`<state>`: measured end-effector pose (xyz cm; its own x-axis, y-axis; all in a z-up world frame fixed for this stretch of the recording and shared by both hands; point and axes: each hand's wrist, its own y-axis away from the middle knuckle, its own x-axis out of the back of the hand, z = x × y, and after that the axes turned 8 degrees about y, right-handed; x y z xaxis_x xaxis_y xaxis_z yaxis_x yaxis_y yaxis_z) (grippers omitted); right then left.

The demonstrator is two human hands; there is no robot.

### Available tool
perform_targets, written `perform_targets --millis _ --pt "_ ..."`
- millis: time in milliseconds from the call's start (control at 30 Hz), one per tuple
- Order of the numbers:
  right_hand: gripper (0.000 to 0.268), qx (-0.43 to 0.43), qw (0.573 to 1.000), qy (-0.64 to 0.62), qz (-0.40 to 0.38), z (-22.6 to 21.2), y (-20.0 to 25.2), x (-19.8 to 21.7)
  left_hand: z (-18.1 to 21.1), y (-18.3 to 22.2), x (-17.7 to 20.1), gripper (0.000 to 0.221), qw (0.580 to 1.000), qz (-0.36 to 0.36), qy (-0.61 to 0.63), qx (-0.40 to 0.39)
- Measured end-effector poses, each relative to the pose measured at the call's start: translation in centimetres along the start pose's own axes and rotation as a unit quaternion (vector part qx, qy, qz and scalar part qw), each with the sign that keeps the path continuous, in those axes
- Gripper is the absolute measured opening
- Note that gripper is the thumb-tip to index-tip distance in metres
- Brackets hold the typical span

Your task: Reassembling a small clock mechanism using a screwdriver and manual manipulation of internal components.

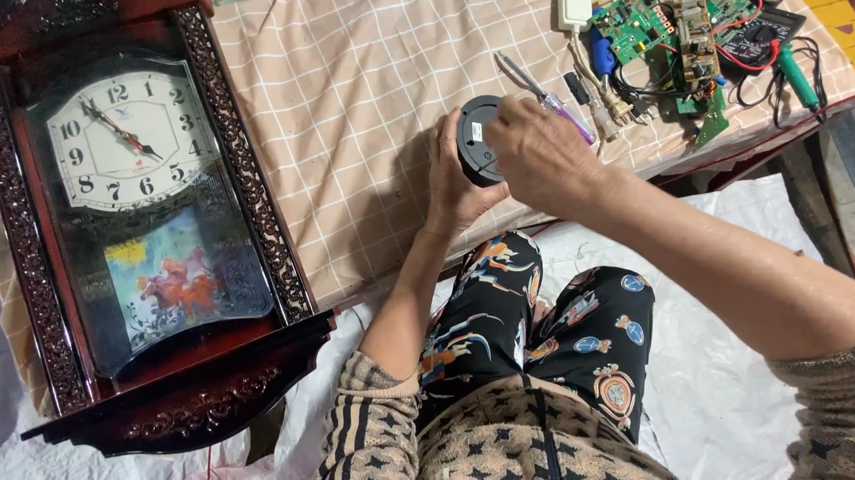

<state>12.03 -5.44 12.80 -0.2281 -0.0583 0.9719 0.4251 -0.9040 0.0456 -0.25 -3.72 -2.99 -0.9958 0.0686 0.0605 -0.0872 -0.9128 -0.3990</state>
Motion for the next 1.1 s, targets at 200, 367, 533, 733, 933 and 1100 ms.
perform_targets --millis 200,367,533,733,933,1100 --pt "0.021 -0.083 0.986 0.043 -0.140 -0.4 0.2 1.0 1.0 -0.1 0.2 0.127 1.000 0.000 0.016 -0.007" --pt "0.017 -0.083 0.985 0.035 -0.148 -0.4 -0.6 1.5 1.0 0.0 0.3 0.127 1.000 -0.012 -0.007 0.001" --pt "0.012 0.008 0.997 0.072 -0.006 -2.5 0.3 1.7 0.4 0.4 0.1 0.126 0.999 -0.002 -0.029 0.017" --pt "0.021 0.044 0.998 -0.028 0.038 -1.4 0.5 4.1 0.0 0.2 0.4 0.127 0.999 -0.007 0.016 0.041" --pt "0.041 -0.121 0.947 -0.297 -0.014 -0.6 1.8 4.3 0.5 0.0 0.4 0.125 0.999 0.025 0.017 -0.020" --pt "0.038 -0.225 0.958 -0.170 -0.050 -0.2 2.2 2.4 0.6 -0.2 0.3 0.125 1.000 0.020 0.008 -0.014"
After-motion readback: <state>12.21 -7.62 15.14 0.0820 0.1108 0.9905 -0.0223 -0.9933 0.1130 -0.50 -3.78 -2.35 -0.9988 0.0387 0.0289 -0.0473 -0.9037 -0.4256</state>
